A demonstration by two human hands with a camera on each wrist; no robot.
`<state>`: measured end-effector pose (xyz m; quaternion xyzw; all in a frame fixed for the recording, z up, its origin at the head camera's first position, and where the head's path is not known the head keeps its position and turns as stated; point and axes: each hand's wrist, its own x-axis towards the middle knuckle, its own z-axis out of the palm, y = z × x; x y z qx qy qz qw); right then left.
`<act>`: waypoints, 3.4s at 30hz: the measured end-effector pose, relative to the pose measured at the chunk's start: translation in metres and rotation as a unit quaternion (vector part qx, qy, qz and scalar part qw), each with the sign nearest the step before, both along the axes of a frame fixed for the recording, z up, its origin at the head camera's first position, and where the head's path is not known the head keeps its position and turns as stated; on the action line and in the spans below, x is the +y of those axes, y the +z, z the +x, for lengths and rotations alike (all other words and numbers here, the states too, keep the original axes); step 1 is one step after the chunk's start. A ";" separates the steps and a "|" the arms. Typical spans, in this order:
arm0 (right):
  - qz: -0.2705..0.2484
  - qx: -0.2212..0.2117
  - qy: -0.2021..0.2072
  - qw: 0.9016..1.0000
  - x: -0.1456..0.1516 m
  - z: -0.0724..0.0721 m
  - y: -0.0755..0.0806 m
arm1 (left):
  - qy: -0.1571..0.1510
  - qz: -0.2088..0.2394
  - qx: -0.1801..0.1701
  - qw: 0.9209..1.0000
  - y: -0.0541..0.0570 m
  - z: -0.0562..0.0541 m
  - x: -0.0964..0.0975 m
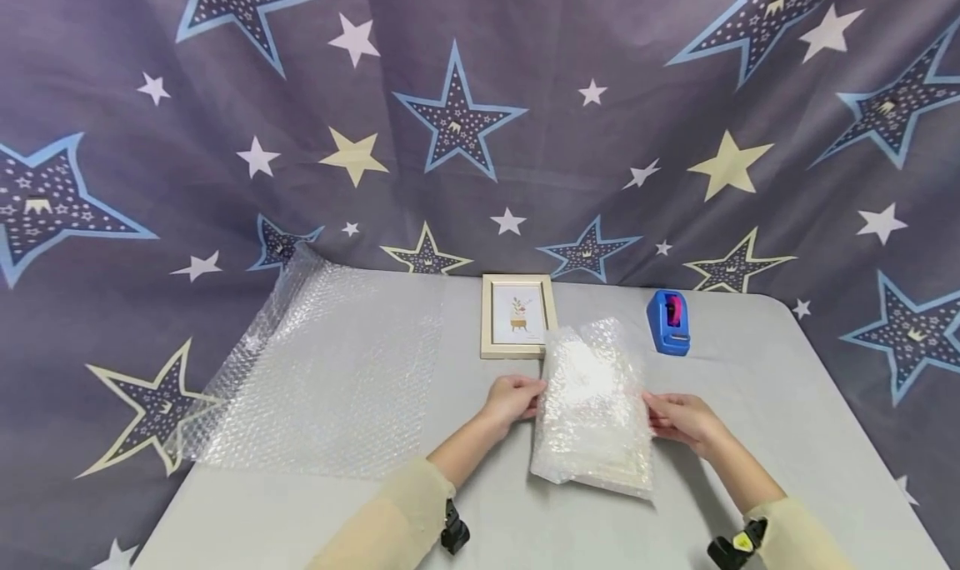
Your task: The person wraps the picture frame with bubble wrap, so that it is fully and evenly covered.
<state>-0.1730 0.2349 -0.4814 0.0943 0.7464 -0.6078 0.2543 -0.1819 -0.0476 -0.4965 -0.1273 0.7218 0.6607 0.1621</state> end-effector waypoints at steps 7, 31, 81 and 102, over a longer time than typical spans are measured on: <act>0.084 0.020 -0.012 0.996 0.017 0.011 -0.006 | -0.023 -0.037 0.017 0.999 -0.009 0.008 0.023; 0.173 0.053 -0.023 0.983 0.023 0.009 -0.005 | -0.054 -0.100 0.056 0.992 -0.006 0.014 0.036; 0.219 0.053 -0.037 0.973 0.033 0.004 -0.003 | -0.058 -0.104 0.060 0.991 -0.016 0.012 0.049; 0.191 0.143 0.002 0.971 -0.006 -0.009 0.051 | -0.040 -0.151 0.147 0.977 0.014 0.003 -0.038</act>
